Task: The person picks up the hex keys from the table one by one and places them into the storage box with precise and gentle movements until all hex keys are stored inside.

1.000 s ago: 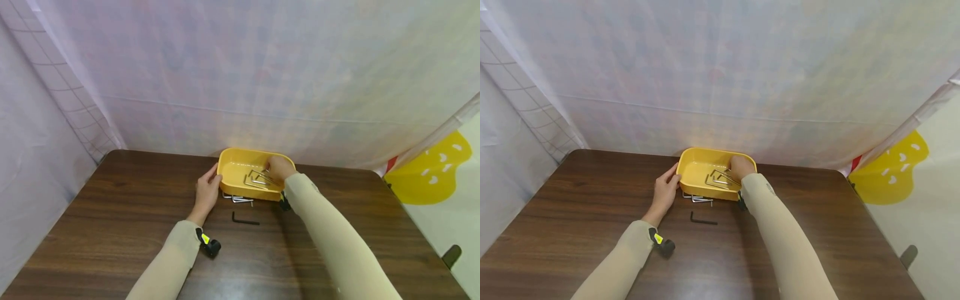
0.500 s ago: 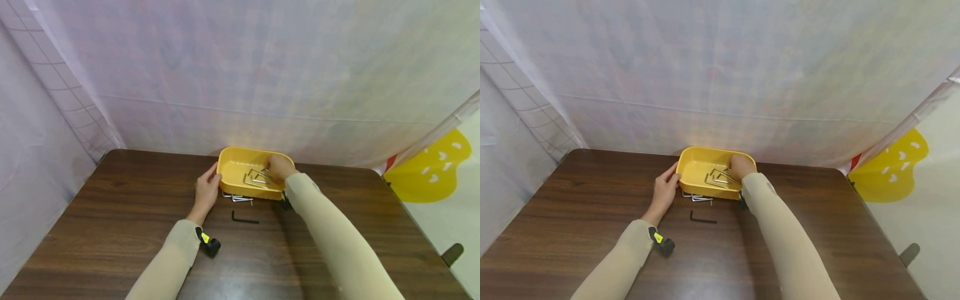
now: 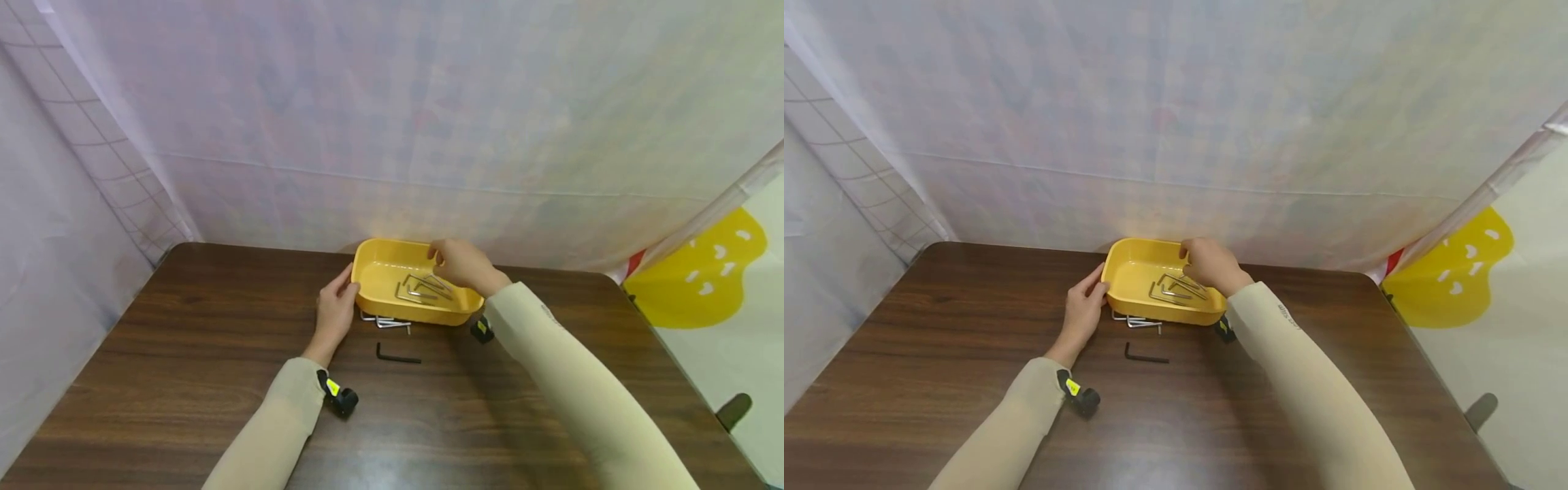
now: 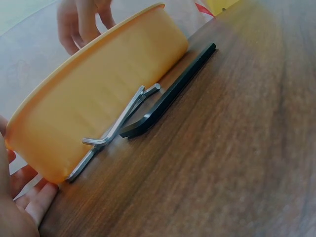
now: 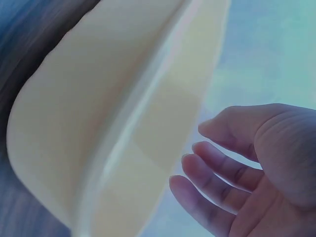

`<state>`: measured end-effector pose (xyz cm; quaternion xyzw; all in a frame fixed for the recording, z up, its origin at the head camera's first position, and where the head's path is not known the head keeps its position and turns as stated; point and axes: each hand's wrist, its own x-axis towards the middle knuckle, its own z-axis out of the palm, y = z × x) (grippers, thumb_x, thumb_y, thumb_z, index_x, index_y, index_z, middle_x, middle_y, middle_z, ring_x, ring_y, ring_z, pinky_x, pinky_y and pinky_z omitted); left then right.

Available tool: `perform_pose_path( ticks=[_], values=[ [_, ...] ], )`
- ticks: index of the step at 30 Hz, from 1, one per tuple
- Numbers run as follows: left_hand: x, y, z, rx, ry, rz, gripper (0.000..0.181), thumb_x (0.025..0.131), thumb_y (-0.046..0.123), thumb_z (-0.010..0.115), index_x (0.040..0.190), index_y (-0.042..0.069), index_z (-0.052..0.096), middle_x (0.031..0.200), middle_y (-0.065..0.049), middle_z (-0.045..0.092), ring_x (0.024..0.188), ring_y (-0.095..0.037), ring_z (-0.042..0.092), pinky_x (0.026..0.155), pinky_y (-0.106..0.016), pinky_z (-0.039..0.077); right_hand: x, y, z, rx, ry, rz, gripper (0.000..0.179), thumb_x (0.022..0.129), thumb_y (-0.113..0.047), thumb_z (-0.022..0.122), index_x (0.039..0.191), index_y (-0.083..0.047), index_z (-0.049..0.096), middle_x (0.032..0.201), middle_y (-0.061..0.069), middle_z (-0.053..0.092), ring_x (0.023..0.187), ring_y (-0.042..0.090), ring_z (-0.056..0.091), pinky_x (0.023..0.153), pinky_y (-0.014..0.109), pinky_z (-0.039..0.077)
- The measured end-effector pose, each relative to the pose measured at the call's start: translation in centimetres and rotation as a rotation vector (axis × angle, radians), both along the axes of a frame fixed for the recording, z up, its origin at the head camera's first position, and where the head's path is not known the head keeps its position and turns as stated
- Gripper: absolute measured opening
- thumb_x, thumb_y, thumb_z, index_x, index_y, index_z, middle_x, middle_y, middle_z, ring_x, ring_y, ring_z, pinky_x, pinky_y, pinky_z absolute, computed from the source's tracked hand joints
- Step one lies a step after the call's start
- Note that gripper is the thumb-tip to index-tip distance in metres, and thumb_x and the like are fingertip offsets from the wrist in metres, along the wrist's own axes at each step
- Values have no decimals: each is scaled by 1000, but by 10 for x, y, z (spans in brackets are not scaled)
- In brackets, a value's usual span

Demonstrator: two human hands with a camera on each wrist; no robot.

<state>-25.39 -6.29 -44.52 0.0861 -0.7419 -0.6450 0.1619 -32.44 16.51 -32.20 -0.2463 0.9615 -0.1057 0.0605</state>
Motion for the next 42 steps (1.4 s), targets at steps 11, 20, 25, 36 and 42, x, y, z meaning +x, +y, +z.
perform_pose_path(
  ticks=[11,20,25,36,42],
  values=[
    [0,0,0,13,7,-8,46,93,18,60,140,18,62,140,-7,64,119,-21,65,102,-40,54,48,4,25,-98,31,94,26,92,-16,69,117,-7,70,101,8,72,84,20,67,74,38,57],
    [2,-3,-1,-2,-3,-18,48,95,20,58,142,18,60,139,-8,65,112,-19,66,92,-29,54,80,7,23,-208,26,165,23,89,-10,71,111,-6,71,100,7,73,85,17,66,75,35,57],
    [2,-7,-1,-15,-14,-16,47,95,22,59,142,19,60,138,-6,66,110,-18,65,90,-26,52,93,2,14,-244,22,252,25,85,-7,76,110,-5,71,101,6,73,87,18,67,77,34,59],
    [4,-9,-1,9,-30,-29,47,97,21,59,143,22,59,144,-4,62,120,-18,64,98,-36,54,111,-19,-2,-266,-10,322,26,84,-8,76,109,-7,71,96,2,73,85,17,68,75,27,57],
    [4,-7,0,5,-28,-30,46,96,22,59,142,23,60,141,-4,63,115,-17,65,92,-27,54,114,-29,-16,-230,-48,309,29,83,-8,76,112,-5,71,94,3,72,78,12,62,70,23,51]
  ],
)
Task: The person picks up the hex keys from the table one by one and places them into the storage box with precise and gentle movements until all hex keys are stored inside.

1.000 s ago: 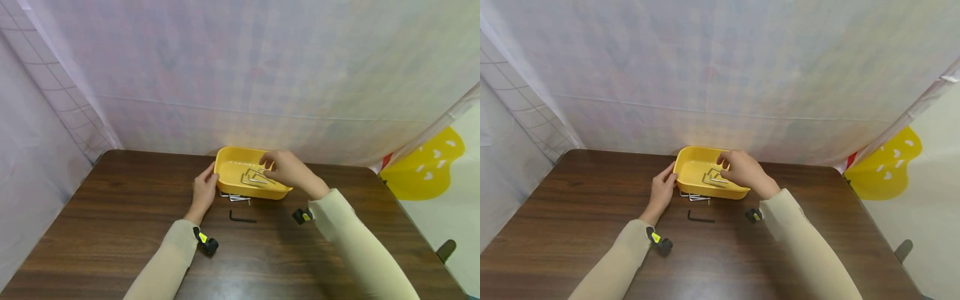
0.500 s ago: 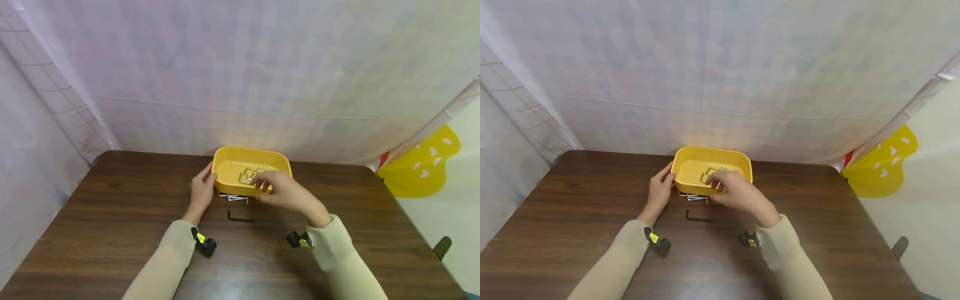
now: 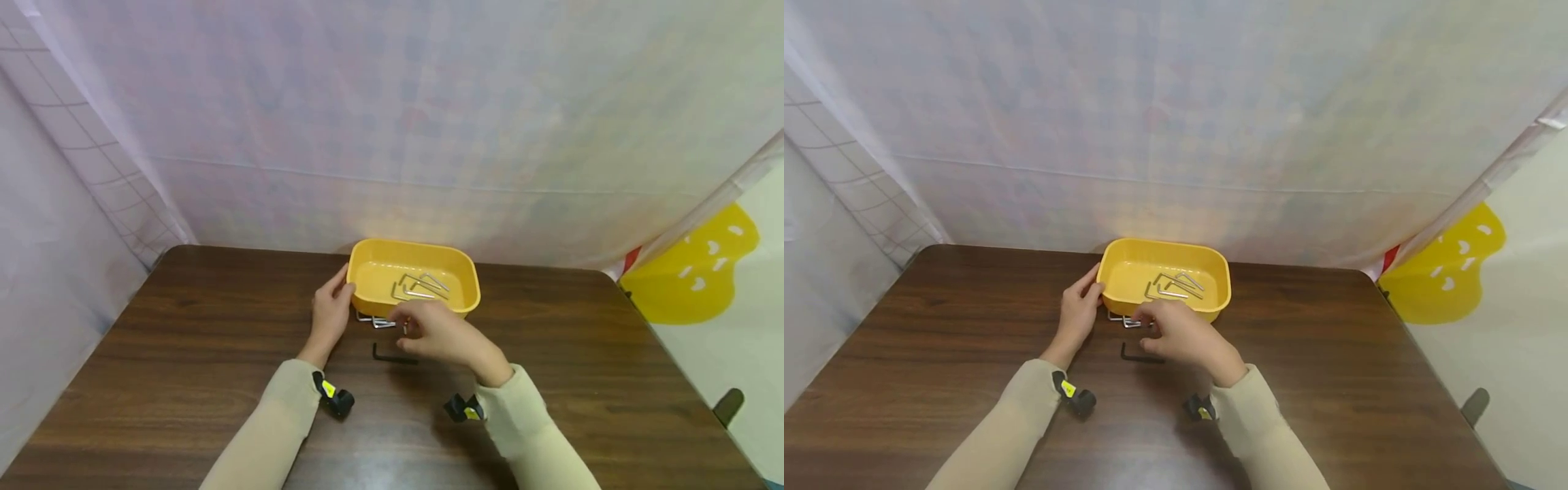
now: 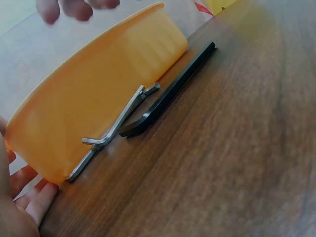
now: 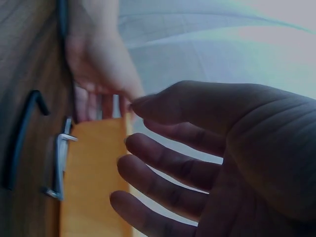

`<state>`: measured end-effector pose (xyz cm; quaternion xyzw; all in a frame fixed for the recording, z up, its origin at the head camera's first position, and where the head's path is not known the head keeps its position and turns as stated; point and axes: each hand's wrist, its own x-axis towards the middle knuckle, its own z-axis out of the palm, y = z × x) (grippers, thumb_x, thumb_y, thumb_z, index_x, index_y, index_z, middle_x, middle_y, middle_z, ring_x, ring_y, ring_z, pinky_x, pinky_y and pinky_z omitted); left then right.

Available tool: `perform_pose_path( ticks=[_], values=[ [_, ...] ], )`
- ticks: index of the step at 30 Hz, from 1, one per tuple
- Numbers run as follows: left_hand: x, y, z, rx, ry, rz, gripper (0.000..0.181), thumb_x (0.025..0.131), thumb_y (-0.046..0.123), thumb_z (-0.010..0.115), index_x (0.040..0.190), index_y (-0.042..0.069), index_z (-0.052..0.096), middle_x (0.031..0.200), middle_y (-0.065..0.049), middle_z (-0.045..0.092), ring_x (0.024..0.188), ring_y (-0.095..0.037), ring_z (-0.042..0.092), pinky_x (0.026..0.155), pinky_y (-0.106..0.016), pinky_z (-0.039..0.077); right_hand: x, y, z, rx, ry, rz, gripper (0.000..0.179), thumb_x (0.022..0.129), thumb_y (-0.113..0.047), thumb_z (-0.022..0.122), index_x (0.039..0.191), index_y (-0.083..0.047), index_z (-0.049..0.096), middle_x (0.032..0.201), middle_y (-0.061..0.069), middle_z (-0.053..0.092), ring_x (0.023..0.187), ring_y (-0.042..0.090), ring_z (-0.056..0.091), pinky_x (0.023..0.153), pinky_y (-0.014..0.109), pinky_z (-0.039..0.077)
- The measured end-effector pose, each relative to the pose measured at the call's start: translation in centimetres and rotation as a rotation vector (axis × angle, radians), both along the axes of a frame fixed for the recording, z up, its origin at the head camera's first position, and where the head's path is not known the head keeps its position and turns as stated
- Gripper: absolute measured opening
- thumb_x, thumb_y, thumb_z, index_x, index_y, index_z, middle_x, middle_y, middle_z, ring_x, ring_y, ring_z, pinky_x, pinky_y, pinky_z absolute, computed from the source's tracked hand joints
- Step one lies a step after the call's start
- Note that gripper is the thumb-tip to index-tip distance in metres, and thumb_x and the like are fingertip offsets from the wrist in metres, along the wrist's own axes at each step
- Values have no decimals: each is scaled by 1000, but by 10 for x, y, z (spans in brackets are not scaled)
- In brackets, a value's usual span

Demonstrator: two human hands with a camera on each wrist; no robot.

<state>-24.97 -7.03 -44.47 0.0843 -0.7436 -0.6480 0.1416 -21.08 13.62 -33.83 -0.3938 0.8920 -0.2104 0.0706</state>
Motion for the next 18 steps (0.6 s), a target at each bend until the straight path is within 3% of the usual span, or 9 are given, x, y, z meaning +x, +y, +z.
perform_pose_path(
  ticks=[4,8,12,18],
  values=[
    [0,1,-1,-9,-4,10,46,96,23,59,141,23,61,141,-4,64,112,-16,65,89,-25,52,2,-9,-13,62,-9,0,33,82,-8,76,115,-4,71,103,6,74,89,16,67,80,31,56],
    [0,0,-1,-8,-17,-2,46,97,23,58,143,24,59,145,-4,61,118,-16,64,97,-33,53,4,-16,-25,139,-28,-25,36,82,-9,77,117,-6,70,110,5,74,102,20,68,91,40,56],
    [1,1,-2,-3,-10,-2,47,97,22,58,144,21,59,145,-5,61,123,-18,62,104,-40,52,5,-19,-32,178,-53,-64,35,82,-10,78,117,-8,70,109,4,73,101,19,66,89,41,56],
    [1,3,-2,-5,-5,4,47,96,20,59,143,19,60,144,-5,61,125,-20,62,104,-40,52,6,-21,-41,203,-39,-88,28,81,-9,79,108,-11,72,95,-1,70,88,15,63,77,36,54]
  ],
)
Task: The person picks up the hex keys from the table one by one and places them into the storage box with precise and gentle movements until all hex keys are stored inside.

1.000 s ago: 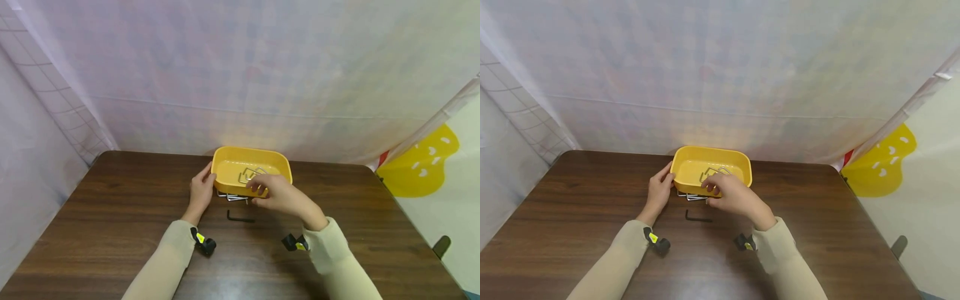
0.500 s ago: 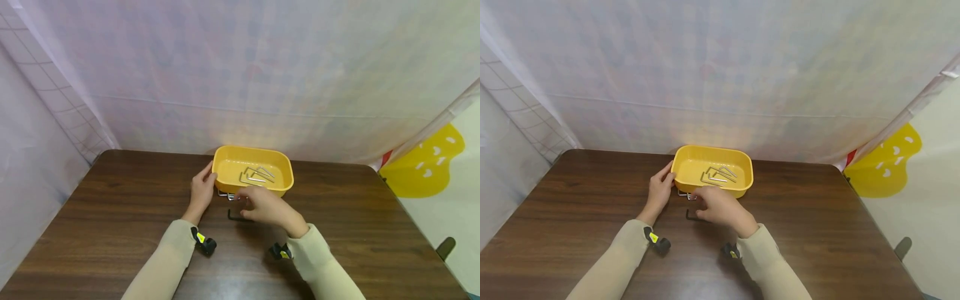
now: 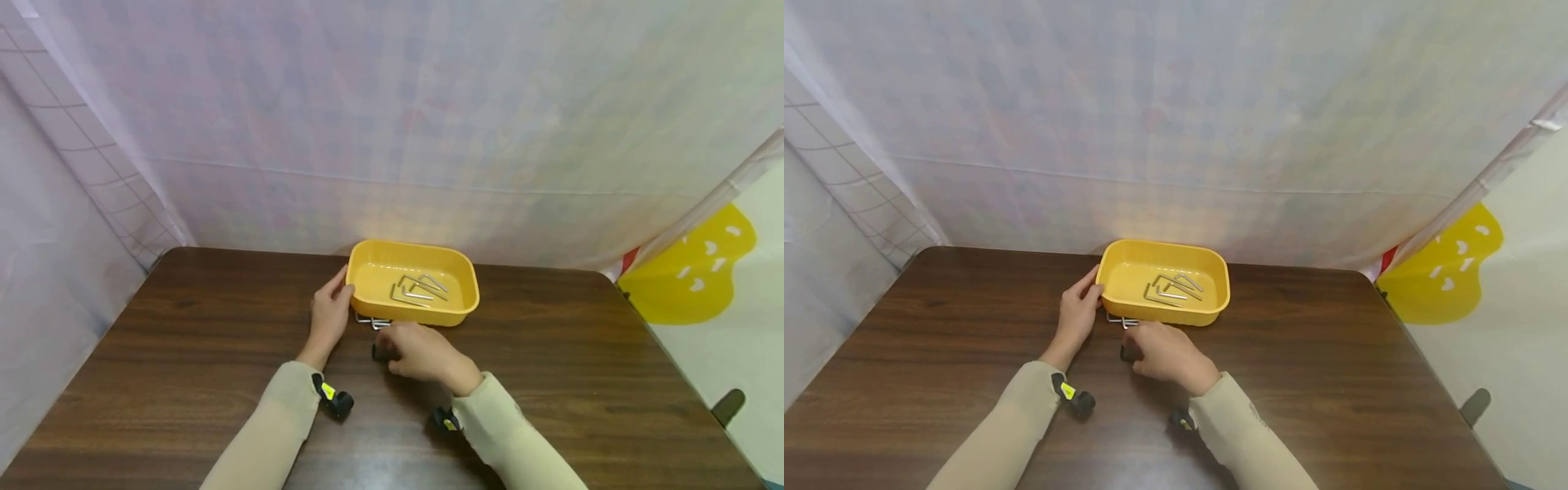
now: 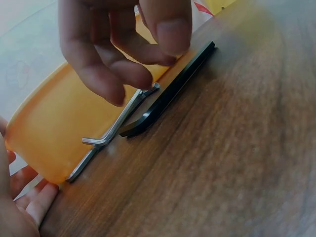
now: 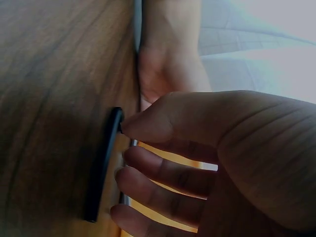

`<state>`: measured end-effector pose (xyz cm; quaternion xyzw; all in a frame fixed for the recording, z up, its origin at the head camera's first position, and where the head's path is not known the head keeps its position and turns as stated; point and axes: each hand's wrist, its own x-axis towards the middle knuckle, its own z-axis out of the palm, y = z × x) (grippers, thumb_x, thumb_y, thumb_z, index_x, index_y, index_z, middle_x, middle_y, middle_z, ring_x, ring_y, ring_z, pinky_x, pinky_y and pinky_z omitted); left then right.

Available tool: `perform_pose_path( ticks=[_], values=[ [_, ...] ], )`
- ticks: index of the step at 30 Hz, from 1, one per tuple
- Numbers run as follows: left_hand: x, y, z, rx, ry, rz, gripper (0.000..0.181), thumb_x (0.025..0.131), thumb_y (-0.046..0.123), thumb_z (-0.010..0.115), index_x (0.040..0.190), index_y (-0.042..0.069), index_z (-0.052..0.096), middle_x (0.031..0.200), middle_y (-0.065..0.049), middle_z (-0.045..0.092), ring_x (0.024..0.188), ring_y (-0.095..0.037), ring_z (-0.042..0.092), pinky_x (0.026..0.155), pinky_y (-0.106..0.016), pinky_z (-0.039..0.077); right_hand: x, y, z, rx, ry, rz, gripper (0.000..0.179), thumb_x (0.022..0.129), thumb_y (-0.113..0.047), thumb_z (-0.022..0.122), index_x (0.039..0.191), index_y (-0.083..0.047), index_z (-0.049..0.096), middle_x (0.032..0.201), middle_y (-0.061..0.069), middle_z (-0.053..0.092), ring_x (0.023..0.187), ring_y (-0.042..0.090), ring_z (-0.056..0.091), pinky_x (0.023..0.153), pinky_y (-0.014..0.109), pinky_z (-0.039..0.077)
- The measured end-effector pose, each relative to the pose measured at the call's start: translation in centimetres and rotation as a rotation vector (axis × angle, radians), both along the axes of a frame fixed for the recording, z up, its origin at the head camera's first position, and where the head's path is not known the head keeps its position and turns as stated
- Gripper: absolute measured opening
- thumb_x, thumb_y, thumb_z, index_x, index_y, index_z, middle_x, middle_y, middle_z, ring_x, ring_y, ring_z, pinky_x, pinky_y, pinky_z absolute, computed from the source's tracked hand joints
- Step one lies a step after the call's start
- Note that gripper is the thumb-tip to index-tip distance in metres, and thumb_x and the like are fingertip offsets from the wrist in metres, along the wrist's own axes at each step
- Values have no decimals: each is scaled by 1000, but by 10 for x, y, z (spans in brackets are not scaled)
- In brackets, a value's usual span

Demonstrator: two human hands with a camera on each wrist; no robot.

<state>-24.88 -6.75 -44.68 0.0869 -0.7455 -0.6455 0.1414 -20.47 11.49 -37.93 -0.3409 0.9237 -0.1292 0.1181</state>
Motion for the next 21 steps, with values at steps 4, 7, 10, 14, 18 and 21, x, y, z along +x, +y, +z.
perform_pose_path(
  ticks=[4,7,10,14,18,21],
  values=[
    [1,0,0,-8,12,4,47,96,19,58,143,18,59,144,-6,61,124,-20,63,103,-40,52,0,-2,-5,25,34,-6,22,80,-10,79,101,-14,71,90,-2,68,83,13,61,74,34,53],
    [0,-1,0,-11,18,9,47,95,18,58,143,18,60,143,-6,62,123,-20,64,102,-39,52,0,-3,-7,49,59,-3,20,79,-11,80,98,-15,71,90,-3,68,83,13,61,73,33,53],
    [0,-1,-1,-3,13,1,47,96,19,58,143,18,59,144,-5,61,124,-20,63,103,-39,52,2,-5,-8,64,71,8,20,79,-11,80,96,-15,71,91,-2,69,83,14,62,72,33,53],
    [0,-1,-1,5,1,-10,48,96,20,58,144,19,58,145,-5,60,126,-20,62,105,-40,52,3,-6,-9,70,89,29,20,79,-9,79,96,-15,71,92,-1,70,85,15,63,71,32,53],
    [1,-1,0,0,4,-8,48,96,20,58,145,19,58,142,-6,63,121,-19,63,101,-38,53,2,-7,-11,60,88,31,19,79,-7,78,94,-15,71,89,-3,69,82,13,63,69,30,52],
    [1,0,0,-4,9,-3,48,96,20,58,144,19,58,139,-7,65,117,-17,63,98,-36,52,2,-7,-12,55,72,22,18,78,-6,78,92,-16,71,85,-4,67,78,11,61,67,28,50]
  ],
)
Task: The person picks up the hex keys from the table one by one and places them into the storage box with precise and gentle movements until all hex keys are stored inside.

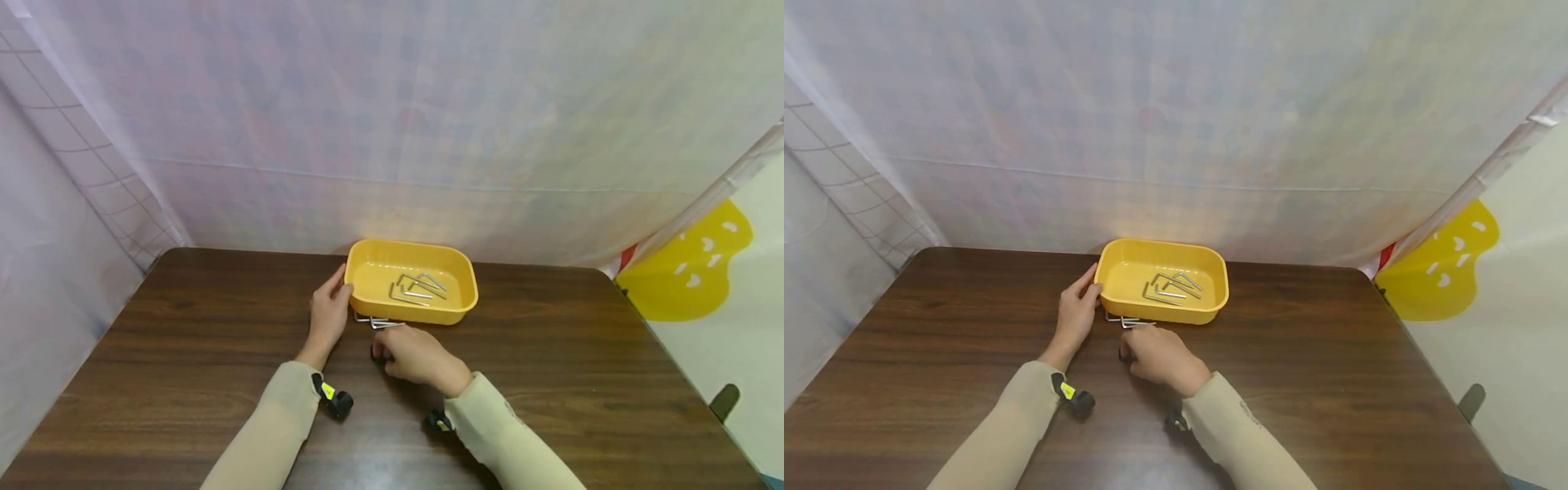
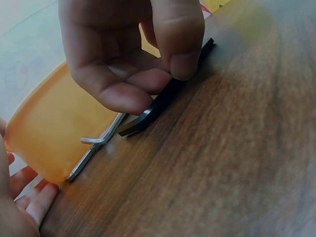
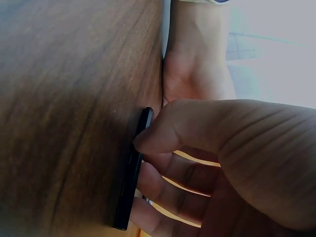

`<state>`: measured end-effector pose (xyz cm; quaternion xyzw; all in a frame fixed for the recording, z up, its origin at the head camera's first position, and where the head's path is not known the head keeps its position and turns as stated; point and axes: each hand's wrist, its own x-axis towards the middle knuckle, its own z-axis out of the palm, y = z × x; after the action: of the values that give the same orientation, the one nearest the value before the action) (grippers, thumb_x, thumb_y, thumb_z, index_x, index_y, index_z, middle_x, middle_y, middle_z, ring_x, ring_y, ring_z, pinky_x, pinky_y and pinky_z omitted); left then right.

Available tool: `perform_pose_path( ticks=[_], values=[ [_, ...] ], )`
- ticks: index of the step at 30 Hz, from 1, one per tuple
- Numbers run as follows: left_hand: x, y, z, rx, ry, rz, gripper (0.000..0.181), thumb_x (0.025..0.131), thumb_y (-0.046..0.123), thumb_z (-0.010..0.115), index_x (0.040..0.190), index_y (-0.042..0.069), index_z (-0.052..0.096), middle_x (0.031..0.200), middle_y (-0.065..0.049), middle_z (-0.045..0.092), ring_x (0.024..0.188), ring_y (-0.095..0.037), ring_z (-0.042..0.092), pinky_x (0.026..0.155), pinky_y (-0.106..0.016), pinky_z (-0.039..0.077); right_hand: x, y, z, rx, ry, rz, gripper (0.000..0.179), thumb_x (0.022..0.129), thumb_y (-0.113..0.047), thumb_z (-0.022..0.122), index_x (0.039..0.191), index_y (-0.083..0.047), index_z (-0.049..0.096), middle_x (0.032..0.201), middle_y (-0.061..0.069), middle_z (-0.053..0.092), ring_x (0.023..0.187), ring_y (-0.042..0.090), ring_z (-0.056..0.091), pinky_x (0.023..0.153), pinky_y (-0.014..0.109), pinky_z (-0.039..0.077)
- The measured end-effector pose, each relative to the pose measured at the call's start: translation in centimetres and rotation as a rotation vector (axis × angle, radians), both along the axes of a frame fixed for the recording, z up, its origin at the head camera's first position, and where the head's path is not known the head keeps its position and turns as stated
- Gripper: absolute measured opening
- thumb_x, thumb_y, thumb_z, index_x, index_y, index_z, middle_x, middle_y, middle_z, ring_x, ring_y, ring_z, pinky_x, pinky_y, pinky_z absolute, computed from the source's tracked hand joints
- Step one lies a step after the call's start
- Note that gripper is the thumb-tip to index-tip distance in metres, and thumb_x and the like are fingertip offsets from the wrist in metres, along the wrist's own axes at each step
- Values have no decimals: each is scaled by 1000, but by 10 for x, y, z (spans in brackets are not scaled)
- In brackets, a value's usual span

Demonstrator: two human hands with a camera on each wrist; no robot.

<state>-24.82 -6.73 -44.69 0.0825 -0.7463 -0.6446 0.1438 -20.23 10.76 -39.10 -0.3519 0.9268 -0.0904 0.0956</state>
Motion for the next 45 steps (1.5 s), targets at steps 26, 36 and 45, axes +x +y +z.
perform_pose_path(
  ticks=[26,36,45],
  values=[
    [0,-5,1,-1,-5,1,48,97,20,57,145,19,57,143,-7,63,123,-20,63,100,-38,53,-8,0,-2,-3,-52,21,24,73,-10,82,86,-22,67,78,-10,61,71,6,55,63,25,46],
    [0,-1,0,12,7,10,47,95,21,59,142,19,61,139,-7,65,117,-20,66,97,-36,54,-11,13,16,-135,-43,72,21,75,-6,76,87,-19,66,78,-10,61,72,5,55,65,23,47],
    [-1,1,0,14,11,6,47,95,19,60,142,18,60,143,-6,61,122,-21,65,102,-40,54,-26,34,36,-285,-44,123,17,79,-2,72,92,-12,70,85,-4,68,75,4,58,69,19,52]
  ],
)
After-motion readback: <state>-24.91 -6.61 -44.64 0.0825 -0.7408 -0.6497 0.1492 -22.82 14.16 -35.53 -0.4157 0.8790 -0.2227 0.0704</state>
